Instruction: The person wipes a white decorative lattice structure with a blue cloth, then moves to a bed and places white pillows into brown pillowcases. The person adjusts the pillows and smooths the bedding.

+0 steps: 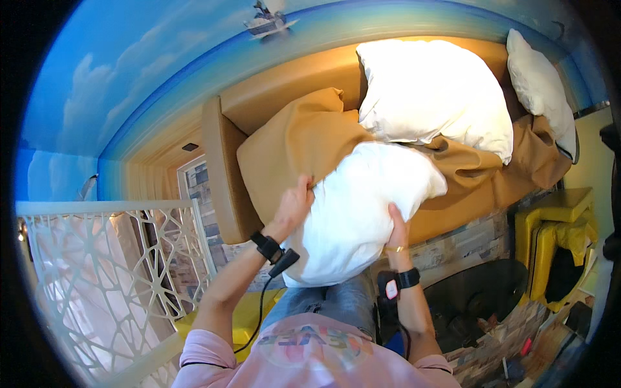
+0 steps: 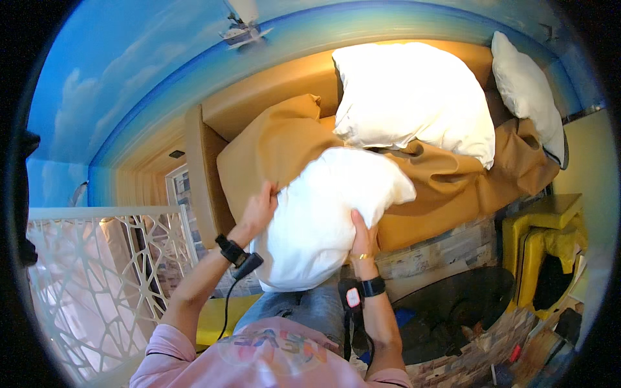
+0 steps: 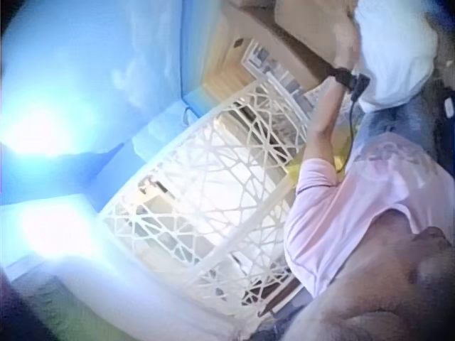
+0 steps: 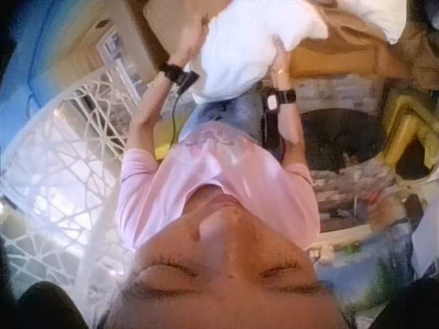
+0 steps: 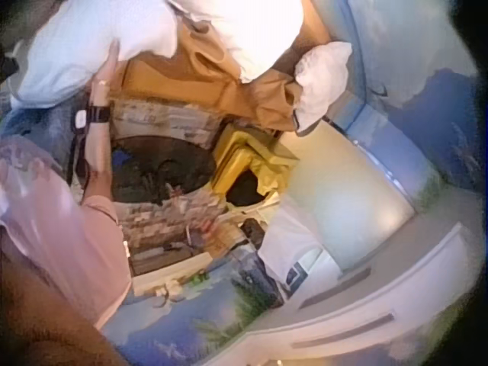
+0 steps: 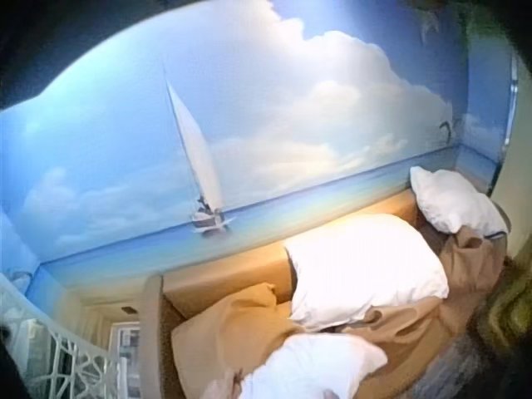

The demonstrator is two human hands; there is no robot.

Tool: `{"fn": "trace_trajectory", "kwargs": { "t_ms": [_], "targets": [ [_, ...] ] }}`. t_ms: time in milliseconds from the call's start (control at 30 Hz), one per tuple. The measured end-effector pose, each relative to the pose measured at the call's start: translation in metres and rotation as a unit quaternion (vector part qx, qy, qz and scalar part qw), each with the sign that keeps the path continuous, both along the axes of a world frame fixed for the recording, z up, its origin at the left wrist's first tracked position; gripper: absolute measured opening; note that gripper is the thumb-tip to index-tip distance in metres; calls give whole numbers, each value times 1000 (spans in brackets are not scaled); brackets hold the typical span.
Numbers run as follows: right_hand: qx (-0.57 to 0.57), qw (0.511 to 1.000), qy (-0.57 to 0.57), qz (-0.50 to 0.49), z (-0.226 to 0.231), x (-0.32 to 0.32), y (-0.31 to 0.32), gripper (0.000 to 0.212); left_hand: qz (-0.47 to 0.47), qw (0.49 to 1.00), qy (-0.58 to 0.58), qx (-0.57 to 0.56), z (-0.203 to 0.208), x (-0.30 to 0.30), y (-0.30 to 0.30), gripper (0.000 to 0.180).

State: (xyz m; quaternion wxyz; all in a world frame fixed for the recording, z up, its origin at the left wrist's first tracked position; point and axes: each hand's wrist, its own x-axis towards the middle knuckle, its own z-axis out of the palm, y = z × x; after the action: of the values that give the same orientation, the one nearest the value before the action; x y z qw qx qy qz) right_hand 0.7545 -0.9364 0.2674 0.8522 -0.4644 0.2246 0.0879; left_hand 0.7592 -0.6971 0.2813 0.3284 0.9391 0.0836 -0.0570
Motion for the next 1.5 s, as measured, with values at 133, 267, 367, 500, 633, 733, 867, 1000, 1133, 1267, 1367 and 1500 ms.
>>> {"fn": "trace_trajectory", "kwargs": {
  "t_ms": [133,267,367,500,633,733,867,1000,1133,1267,1367,1500],
  "targets": [
    [-160,968,-175,80,92,60,13,59,48,992,-81,-84,63,20,13,19],
    [-247,897,-329,162,177,113,32,38,89,971,-94,-202,96,10,9,18],
    [-292,832,-371,292,218,118,47,39,102,967,-84,-219,99,-17,7,22],
    [-357,681,-472,431,220,79,53,44,39,960,-25,-276,57,-74,10,36],
    [-372,530,-594,478,147,21,57,44,-56,911,52,-405,-36,-135,59,54],
    [-373,487,-589,526,91,-13,56,60,-116,964,111,-211,-45,-154,115,39],
    [-372,445,-537,612,36,-66,28,59,62,924,211,-314,-9,-141,174,14],
    [-365,438,-529,629,6,-106,10,56,91,985,-35,-142,52,-76,137,13],
    [-351,426,-495,671,1,-121,23,51,-101,979,-134,-113,30,-23,68,14],
    [-363,368,-401,756,27,-119,18,51,-75,996,-45,-20,-37,-8,38,17],
    [-274,638,-318,646,29,-73,-12,29,-76,997,7,11,-43,-6,35,21],
    [-548,648,-405,341,40,13,0,51,-73,996,41,13,-23,-10,32,26]
  ]
}}
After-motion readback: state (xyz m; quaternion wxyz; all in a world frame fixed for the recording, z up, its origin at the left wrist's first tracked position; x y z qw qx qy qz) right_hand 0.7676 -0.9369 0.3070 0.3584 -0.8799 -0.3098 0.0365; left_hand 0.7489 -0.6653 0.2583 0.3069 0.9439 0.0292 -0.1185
